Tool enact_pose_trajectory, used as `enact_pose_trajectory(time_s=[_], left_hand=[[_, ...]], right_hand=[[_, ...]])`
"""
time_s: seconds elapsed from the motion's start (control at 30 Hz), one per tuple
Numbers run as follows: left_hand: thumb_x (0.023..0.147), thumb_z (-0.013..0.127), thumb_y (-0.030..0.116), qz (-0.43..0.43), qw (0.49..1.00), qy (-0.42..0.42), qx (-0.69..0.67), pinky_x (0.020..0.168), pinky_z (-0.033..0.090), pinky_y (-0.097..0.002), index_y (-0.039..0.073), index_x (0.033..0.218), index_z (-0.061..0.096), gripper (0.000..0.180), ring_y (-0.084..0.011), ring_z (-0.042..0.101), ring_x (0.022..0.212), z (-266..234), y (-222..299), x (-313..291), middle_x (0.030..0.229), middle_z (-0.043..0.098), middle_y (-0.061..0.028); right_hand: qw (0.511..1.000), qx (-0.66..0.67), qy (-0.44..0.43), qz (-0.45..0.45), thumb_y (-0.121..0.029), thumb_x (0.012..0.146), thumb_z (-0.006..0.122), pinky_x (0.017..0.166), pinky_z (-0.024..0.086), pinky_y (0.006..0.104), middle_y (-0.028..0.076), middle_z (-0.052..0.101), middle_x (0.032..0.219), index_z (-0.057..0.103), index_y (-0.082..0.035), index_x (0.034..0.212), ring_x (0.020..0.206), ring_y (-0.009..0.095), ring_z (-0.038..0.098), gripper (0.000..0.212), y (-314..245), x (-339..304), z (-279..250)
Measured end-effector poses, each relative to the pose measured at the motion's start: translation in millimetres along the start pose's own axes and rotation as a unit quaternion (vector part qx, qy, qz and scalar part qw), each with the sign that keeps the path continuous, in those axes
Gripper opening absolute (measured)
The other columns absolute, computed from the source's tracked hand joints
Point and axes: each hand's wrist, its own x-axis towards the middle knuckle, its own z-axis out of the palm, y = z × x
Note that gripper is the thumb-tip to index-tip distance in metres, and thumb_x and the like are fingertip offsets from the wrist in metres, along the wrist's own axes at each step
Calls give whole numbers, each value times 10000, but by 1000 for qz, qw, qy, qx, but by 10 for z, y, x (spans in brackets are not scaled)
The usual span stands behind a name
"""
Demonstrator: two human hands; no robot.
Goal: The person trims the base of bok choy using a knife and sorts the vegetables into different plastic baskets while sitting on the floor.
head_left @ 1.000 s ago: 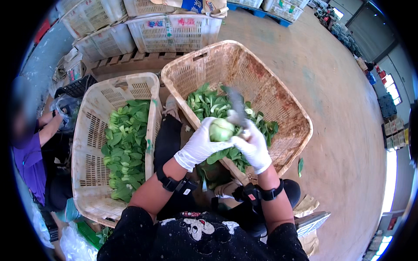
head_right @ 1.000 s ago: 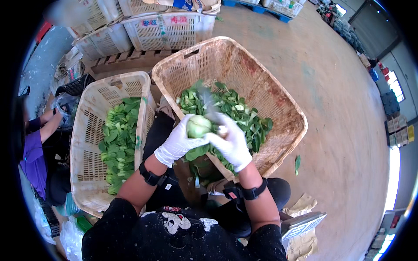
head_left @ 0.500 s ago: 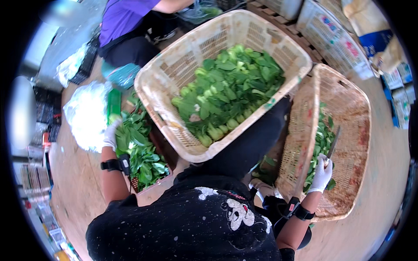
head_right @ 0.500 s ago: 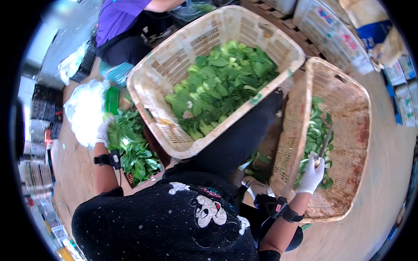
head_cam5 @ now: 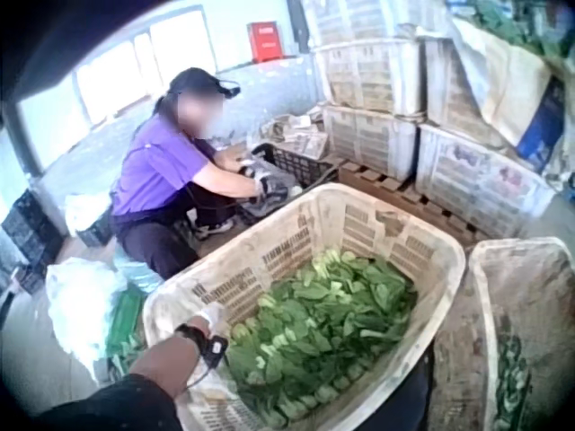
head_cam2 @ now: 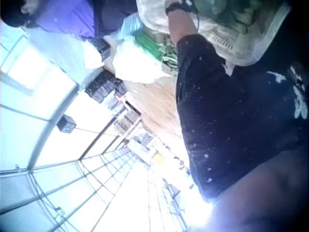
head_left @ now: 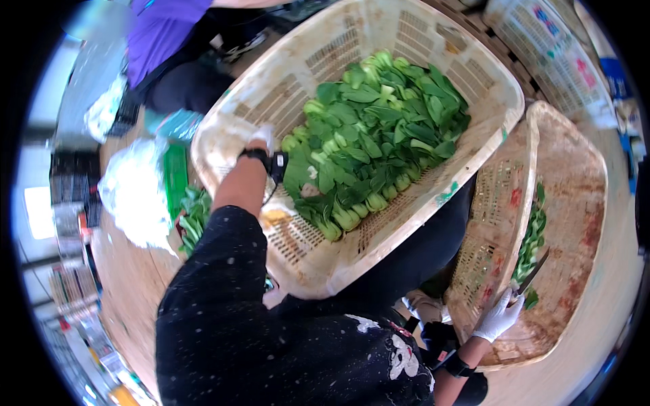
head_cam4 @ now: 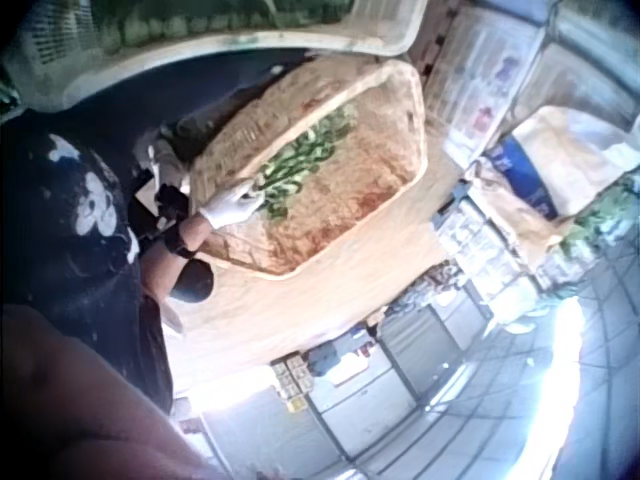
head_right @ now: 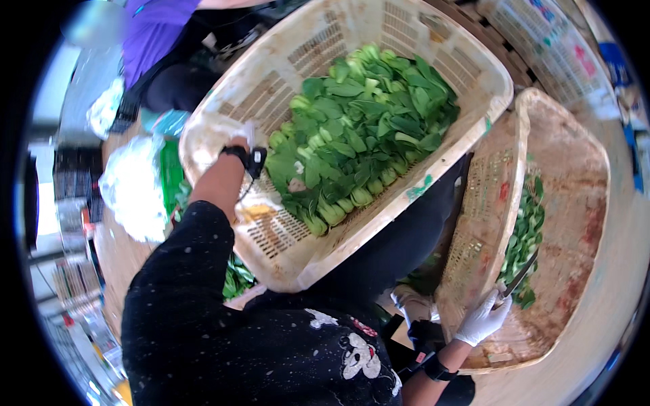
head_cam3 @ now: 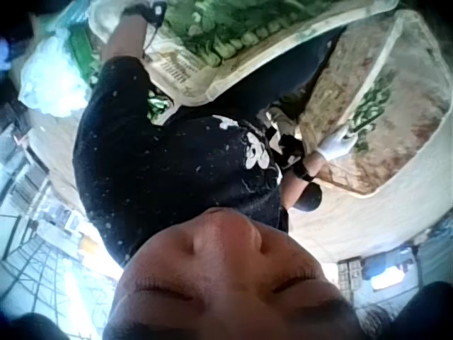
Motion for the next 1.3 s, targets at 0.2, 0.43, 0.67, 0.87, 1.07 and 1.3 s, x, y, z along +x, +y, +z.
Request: enact_pose_trajectory(time_s=[0.2, 0.43, 0.67, 0.87, 1.07, 1.3], left_hand=[[841, 602, 298, -288, 887, -190, -307, 901, 460, -419, 17, 1254, 523, 505, -306, 557, 1081, 1071, -782, 315, 1224, 574, -191], [755, 754, 238, -291, 909, 105, -280, 839, 478, -362, -25, 1255, 517, 613, -249, 590, 966, 613, 464, -149, 1159, 615, -158], [756, 674, -14, 351, 732, -176, -557, 898, 452, -291, 85, 1326, 408, 637, -127, 537, 1009, -340, 1893, -1463, 1147, 549, -21], [649, 832, 115, 508, 676, -321, -425, 826, 496, -305, 59, 1138, 464, 614, -142, 576, 940, -267, 3189, -3358, 1024, 579, -47], [687, 818, 145, 605, 625, -356, -340, 784, 506, -301, 40, 1110, 475, 554, -169, 619, 878, 173, 3695, -4273, 999, 624, -68], [686, 808, 112, 675, 628, -278, -270, 749, 508, -294, 38, 1060, 524, 476, -148, 609, 840, 432, 3929, -4725, 950, 629, -58]], right_hand=[[999, 37, -20, -3, -157, 951, 530, 783, 442, 298, 70, 581, 899, 582, 17, 1072, 827, 157, 529, 218, -81, 82, 70], [1000, -6, -15, 20, -108, 941, 540, 847, 459, 310, 131, 657, 1044, 581, 47, 1089, 924, 186, 608, 218, -46, 8, 31], [992, 100, 7, -71, 13, 869, 542, 852, 478, 303, 156, 620, 1169, 594, 36, 1140, 986, 214, 610, 277, -278, -23, -6], [957, 61, 35, -281, -6, 664, 625, 569, 482, 366, 95, 578, 693, 653, -203, 1144, 603, 273, 573, 520, -1272, 91, -479], [950, -56, 71, -298, -117, 688, 668, 533, 455, 346, 47, 537, 681, 630, -156, 1074, 601, 233, 565, 391, -985, 237, -1124], [950, -79, 110, -280, -108, 657, 666, 537, 456, 340, 34, 502, 671, 605, -131, 935, 613, 211, 564, 285, -565, 291, -1363]])
